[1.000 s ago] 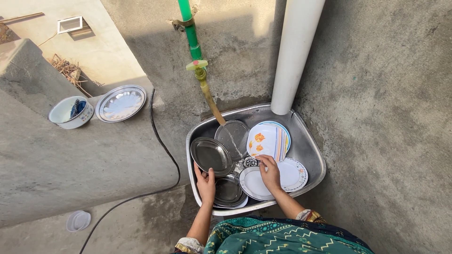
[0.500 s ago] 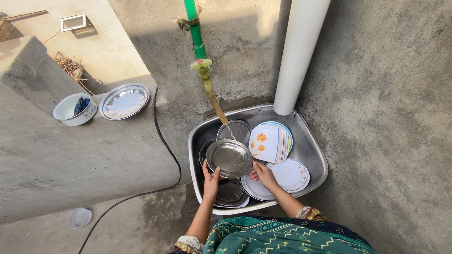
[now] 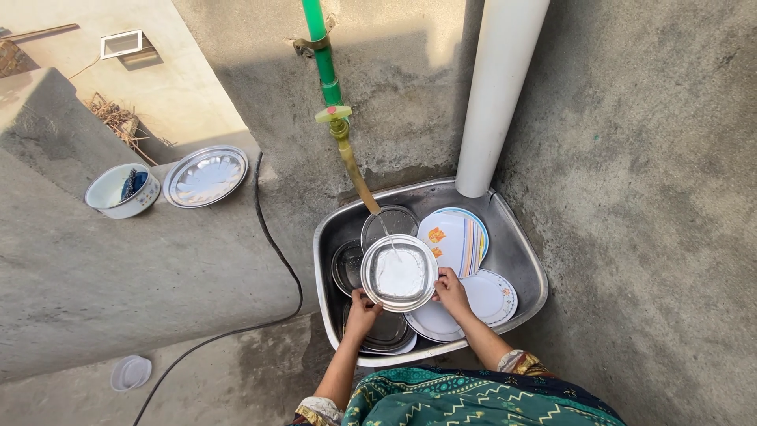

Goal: The recorder is washing a variety of dishes including plates and small metal bowls using water from an outdoor tap into a basin.

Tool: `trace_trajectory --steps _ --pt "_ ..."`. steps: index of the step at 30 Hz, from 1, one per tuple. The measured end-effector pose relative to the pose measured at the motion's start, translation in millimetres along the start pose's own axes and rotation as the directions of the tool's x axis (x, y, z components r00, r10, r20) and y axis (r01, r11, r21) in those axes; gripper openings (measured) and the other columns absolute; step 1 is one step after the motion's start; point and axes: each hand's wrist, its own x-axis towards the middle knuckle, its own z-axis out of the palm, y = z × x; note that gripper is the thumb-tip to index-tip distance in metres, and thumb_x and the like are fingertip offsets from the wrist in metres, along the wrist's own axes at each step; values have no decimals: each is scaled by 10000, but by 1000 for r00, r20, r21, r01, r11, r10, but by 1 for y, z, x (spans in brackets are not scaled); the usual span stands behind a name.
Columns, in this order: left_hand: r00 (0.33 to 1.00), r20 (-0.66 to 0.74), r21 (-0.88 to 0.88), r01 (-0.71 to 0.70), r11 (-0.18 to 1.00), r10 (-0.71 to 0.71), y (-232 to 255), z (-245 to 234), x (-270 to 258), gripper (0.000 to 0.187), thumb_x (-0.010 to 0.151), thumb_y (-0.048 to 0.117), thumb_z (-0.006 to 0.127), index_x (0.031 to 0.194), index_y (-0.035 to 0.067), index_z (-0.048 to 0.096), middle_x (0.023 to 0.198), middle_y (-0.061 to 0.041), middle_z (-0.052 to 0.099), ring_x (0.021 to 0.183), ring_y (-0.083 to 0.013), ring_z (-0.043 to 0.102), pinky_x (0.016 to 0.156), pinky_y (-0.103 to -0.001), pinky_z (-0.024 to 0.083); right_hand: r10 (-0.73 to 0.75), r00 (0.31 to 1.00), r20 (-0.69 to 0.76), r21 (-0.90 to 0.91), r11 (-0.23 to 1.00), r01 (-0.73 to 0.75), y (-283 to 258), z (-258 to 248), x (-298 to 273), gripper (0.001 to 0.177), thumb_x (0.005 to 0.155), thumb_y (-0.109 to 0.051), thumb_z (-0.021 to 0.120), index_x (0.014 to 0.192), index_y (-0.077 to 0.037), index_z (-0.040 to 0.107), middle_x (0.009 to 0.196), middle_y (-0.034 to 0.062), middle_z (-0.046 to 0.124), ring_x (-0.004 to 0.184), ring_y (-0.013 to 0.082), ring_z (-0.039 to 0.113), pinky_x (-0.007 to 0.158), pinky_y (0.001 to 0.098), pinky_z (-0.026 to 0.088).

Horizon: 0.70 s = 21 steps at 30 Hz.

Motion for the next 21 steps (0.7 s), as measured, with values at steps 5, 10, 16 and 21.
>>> trace_trajectory --steps 5,10,16,21 --pt "987 54 68 -156 985 152 55 6 -27 576 888 148 747 1342 23 414 945 -93 748 753 -147 703 727 -271 545 125 981 -148 -67 988 -136 9 -5 3 298 967 -61 543 1257 -9 587 799 86 702 586 148 644 537 288 525" --pt "997 30 50 -77 996 76 22 2 -7 565 889 188 773 1307 -3 444 943 -98 762 799 -140 723 762 -270 552 143 985 -96 -35 988 -147 5 -5 3 302 977 -85 567 1267 -14 618 758 82 686 570 139 652 515 285 529" --pt "999 -42 322 32 946 -20 15 -4 -6 569 802 199 842 1217 -8 512 883 -102 781 828 -189 746 779 -307 561 9 998 -59 -168 986 -19 -17 2 -7 328 978 -101 575 1301 -41 574 782 55 706 587 131 664 531 279 545" --pt "996 -71 391 71 917 -47 18 -4 -5 592 787 183 874 1197 -11 493 904 -115 778 839 -206 748 782 -321 564 -66 997 -26 -249 967 58 -15 4 -7 342 997 -116 566 1326 -47 510 790 68 697 610 133 669 549 280 553"
